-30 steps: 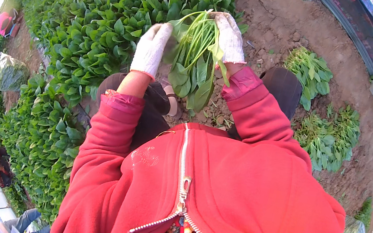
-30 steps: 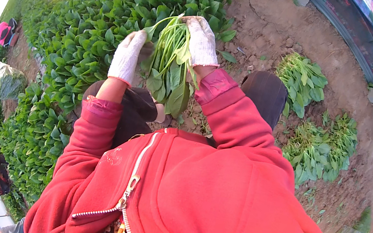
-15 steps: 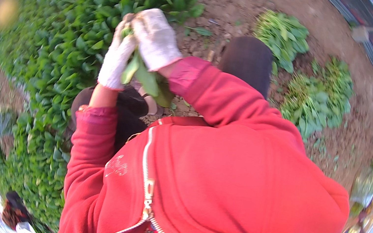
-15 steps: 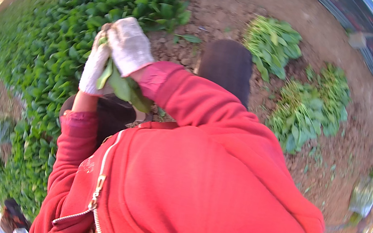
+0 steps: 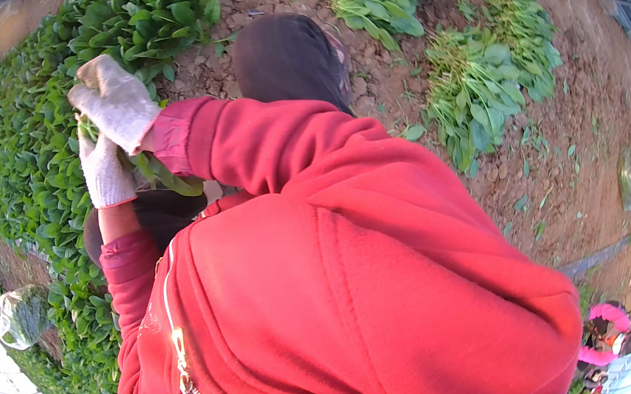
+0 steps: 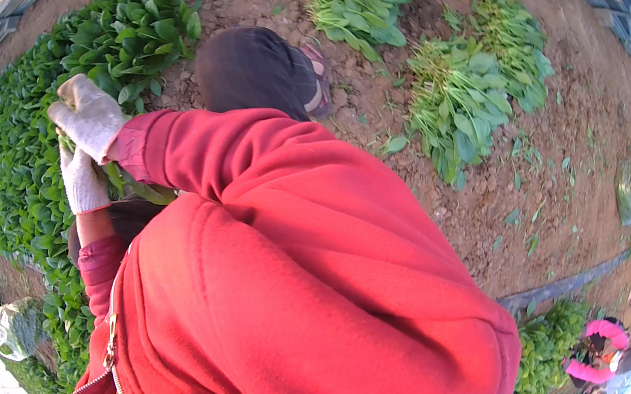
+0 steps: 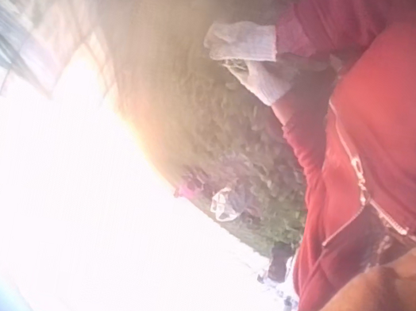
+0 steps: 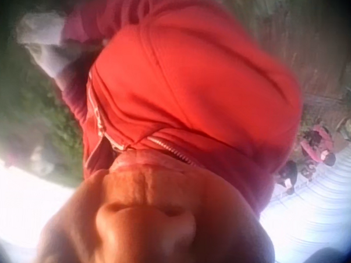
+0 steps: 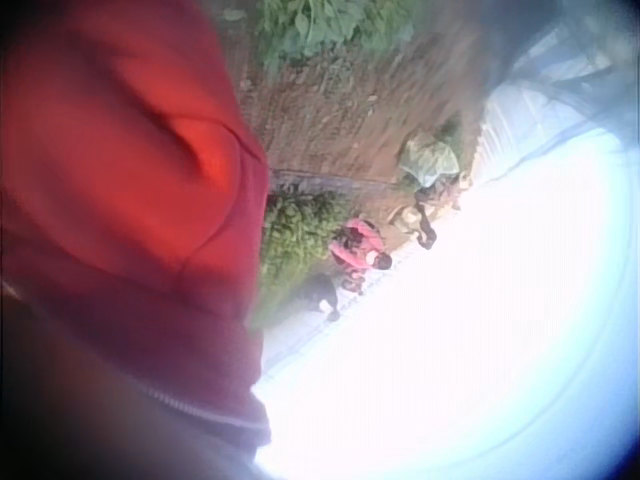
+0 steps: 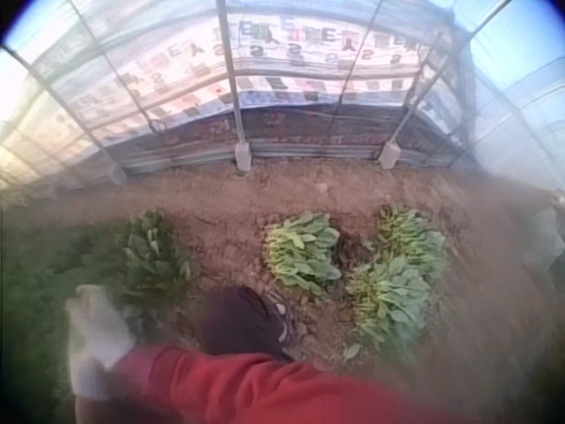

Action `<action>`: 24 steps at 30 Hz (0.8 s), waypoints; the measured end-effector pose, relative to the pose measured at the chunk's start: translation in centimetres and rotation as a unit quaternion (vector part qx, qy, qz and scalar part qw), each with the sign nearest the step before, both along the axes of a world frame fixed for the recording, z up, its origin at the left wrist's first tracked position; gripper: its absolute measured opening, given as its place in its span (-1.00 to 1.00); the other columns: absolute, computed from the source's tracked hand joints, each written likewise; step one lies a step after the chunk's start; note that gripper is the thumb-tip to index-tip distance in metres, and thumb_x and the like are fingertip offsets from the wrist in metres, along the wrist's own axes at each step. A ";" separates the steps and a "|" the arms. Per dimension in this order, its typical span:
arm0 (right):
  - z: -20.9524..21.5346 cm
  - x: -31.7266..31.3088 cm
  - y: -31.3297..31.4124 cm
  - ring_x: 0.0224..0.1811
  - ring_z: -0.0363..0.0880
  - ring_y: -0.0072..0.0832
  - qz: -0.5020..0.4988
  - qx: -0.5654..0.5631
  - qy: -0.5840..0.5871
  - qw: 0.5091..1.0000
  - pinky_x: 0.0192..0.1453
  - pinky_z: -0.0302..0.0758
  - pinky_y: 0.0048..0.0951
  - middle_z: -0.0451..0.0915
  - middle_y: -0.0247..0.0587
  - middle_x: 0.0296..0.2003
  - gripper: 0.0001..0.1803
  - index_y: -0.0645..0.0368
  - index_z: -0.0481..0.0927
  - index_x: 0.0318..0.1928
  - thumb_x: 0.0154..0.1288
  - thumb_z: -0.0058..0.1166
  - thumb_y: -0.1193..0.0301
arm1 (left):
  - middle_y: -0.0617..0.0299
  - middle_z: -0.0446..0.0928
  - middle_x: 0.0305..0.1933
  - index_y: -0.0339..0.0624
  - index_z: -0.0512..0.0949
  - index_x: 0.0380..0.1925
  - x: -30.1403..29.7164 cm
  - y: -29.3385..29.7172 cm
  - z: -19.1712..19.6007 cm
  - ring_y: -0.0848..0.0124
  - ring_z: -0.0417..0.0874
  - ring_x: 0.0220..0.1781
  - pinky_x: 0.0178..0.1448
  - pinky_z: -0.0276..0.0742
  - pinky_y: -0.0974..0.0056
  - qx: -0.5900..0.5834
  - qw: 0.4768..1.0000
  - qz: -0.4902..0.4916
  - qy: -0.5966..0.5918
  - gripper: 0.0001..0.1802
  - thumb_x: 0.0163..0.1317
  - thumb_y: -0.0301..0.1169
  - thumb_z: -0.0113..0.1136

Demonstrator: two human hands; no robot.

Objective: The person harvests leafy green vegetables by hand in a greenhouse. They pull bunches of greens from the soil, trim the roots, and place them on the ground beside them.

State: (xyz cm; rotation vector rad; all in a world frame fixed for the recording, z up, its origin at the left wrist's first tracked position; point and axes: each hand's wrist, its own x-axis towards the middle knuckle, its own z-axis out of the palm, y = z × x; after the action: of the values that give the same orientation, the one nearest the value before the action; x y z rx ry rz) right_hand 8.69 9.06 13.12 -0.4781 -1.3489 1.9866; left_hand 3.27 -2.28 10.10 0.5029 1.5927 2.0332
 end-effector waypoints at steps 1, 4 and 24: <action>0.4 0.4 0.0 0.11 0.68 -0.17 -0.012 0.011 0.013 1.000 0.22 0.57 -0.26 0.67 0.11 0.01 -0.55 0.31 0.51 0.11 0.32 0.26 0.31 | 0.11 0.57 0.19 -0.23 0.28 0.39 -0.2 0.0 0.0 0.29 0.70 0.06 0.15 0.65 0.22 -0.003 1.000 0.010 0.016 -0.37 0.33 -0.58 0.23; 2.0 2.1 0.1 0.19 0.62 -0.04 -0.020 0.081 -0.036 0.996 0.30 0.51 -0.19 0.62 0.14 0.10 -0.42 0.34 0.49 0.17 0.24 0.30 0.24 | 0.09 0.57 0.20 -0.23 0.28 0.41 -0.9 0.0 0.9 0.30 0.70 0.08 0.13 0.66 0.22 -0.065 0.995 0.071 0.025 -0.34 0.33 -0.55 0.25; 5.9 12.7 8.1 0.00 0.71 0.01 0.019 0.316 -0.123 0.941 0.12 0.63 -0.18 0.70 0.17 -0.09 -0.06 0.38 0.45 0.15 -0.14 0.50 0.00 | 0.07 0.52 0.29 -0.24 0.42 0.31 9.1 9.4 12.3 0.26 0.59 0.28 0.25 0.59 0.18 -0.050 0.991 0.046 0.118 -0.49 0.52 -0.16 -0.11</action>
State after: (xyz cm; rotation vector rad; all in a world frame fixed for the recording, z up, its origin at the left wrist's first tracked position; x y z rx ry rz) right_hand 21.44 17.19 19.00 -0.3975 -2.0555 1.4287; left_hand 12.33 7.14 22.45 0.6644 1.8788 2.0075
